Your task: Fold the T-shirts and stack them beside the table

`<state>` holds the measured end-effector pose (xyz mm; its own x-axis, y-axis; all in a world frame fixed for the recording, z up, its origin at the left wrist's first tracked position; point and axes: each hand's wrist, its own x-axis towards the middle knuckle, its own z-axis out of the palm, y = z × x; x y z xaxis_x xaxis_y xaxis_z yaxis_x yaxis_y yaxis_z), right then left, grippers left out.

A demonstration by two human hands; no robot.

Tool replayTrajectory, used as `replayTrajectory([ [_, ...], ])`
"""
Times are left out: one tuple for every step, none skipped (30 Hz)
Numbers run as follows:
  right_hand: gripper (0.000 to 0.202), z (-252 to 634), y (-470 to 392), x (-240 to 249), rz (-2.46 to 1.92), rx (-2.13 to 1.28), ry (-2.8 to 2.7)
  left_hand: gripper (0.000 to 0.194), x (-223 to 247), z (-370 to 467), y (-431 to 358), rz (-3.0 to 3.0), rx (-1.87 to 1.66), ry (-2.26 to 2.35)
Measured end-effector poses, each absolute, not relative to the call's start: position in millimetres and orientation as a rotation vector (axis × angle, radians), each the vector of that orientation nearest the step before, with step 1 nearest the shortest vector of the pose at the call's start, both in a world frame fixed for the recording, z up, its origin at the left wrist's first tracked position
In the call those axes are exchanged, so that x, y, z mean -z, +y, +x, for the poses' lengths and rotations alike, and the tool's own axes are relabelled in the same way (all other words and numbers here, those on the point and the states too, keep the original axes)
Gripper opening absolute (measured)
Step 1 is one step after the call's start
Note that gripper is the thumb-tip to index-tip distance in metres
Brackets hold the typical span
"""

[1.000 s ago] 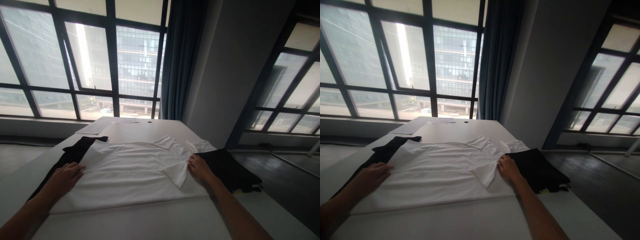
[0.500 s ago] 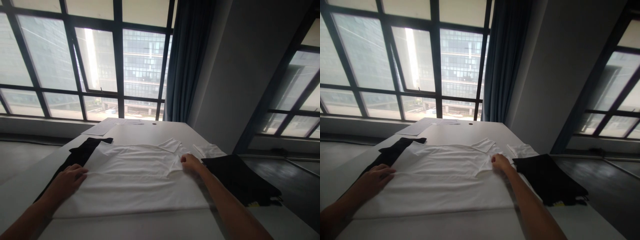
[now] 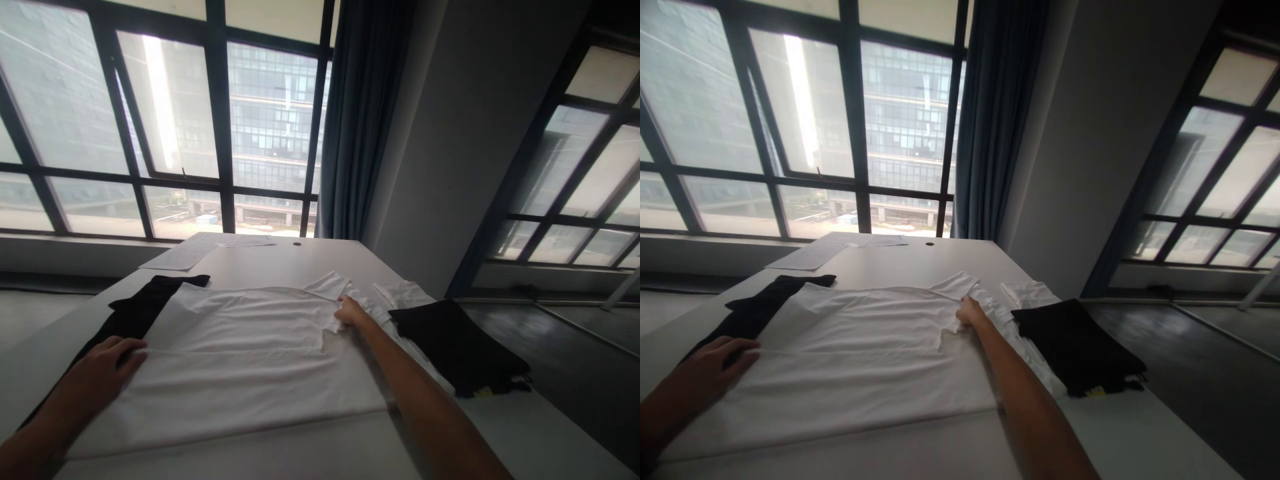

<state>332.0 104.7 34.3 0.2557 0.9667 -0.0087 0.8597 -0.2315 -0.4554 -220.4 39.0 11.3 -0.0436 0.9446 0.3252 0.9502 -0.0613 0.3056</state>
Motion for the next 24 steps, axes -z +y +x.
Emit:
replayTrajectory([
  [0.049,330.2,109.9,-34.3,-2.149,-0.424,-1.663,0.043,-12.0,-219.3,38.6,-2.167,0.715,-2.147],
  [0.048,328.9,115.1,-34.7,-2.124,-0.427,-1.658,0.043,-12.6,-218.4,38.1,-2.172,0.708,-2.147],
  [0.047,328.4,120.0,-35.4,-2.103,-0.421,-1.657,0.044,-12.8,-218.0,37.6,-2.178,0.7,-2.145],
  [0.047,328.8,124.6,-36.3,-2.09,-0.404,-1.661,0.045,-12.7,-218.0,37.1,-2.185,0.692,-2.138],
  [0.046,330.0,128.7,-37.4,-2.084,-0.378,-1.671,0.046,-12.4,-218.3,36.6,-2.189,0.687,-2.132],
  [0.044,332.0,132.3,-38.2,-2.083,-0.343,-1.688,0.046,-12.1,-218.7,36.3,-2.188,0.682,-2.131],
  [0.043,334.5,135.4,-38.8,-2.086,-0.303,-1.714,0.046,-12.0,-219.1,36.2,-2.183,0.676,-2.132],
  [0.043,337.3,138.2,-38.8,-2.088,-0.262,-1.75,0.046,-12.5,-219.0,36.6,-2.178,0.667,-2.132],
  [0.045,340.0,140.7,-38.2,-2.091,-0.223,-1.791,0.046,-13.9,-218.1,37.7,-2.171,0.655,-2.126],
  [0.048,342.5,143.1,-37.0,-2.096,-0.188,-1.834,0.046,-16.3,-216.1,39.9,-2.16,0.636,-2.11],
  [0.051,344.7,145.5,-35.1,-2.103,-0.155,-1.873,0.046,-19.8,-212.9,43.4,-2.146,0.611,-2.086],
  [0.054,346.3,148.0,-32.8,-2.114,-0.123,-1.904,0.047,-24.3,-208.5,48.7,-2.14,0.58,-2.053],
  [0.055,347.6,150.6,-30.3,-2.129,-0.089,-1.926,0.048,-29.6,-203.1,55.9,-2.145,0.544,-2.017],
  [0.053,348.6,153.2,-27.8,-2.145,-0.056,-1.941,0.048,-35.3,-197.1,65.1,-2.166,0.504,-1.979],
  [0.049,349.2,155.8,-25.6,-2.157,-0.023,-1.953,0.048,-41.1,-190.9,76.2,-2.199,0.465,-1.939],
  [0.042,349.7,158.4,-23.8,-2.166,0.007,-1.964,0.048,-46.4,-185.2,89.0,-2.24,0.43,-1.901],
  [0.035,350.0,160.8,-22.6,-2.171,0.036,-1.972,0.047,-50.9,-180.2,103.2,-2.278,0.398,-1.869],
  [0.03,350.1,163.1,-22.3,-2.173,0.063,-1.979,0.047,-54.4,-176.3,118.2,-2.305,0.369,-1.847],
  [0.028,350.1,165.1,-22.8,-2.174,0.089,-1.98,0.046,-56.9,-173.6,133.5,-2.312,0.334,-1.852],
  [0.028,350.0,166.9,-24.3,-2.172,0.119,-1.972,0.046,-58.3,-172.1,148.5,-2.307,0.294,-1.874],
  [0.028,349.8,168.3,-26.8,-2.165,0.153,-1.953,0.047,-58.9,-171.6,162.7,-2.296,0.251,-1.91],
  [0.028,349.6,169.4,-30.3,-2.147,0.19,-1.925,0.049,-58.8,-171.9,175.6,-2.286,0.205,-1.95],
  [0.028,349.4,169.8,-34.8,-2.118,0.225,-1.895,0.051,-58.3,-172.6,186.9,-2.279,0.161,-1.985],
  [0.029,349.2,169.6,-40.3,-2.08,0.257,-1.867,0.052,-57.5,-173.6,196.5,-2.28,0.121,-2.014],
])
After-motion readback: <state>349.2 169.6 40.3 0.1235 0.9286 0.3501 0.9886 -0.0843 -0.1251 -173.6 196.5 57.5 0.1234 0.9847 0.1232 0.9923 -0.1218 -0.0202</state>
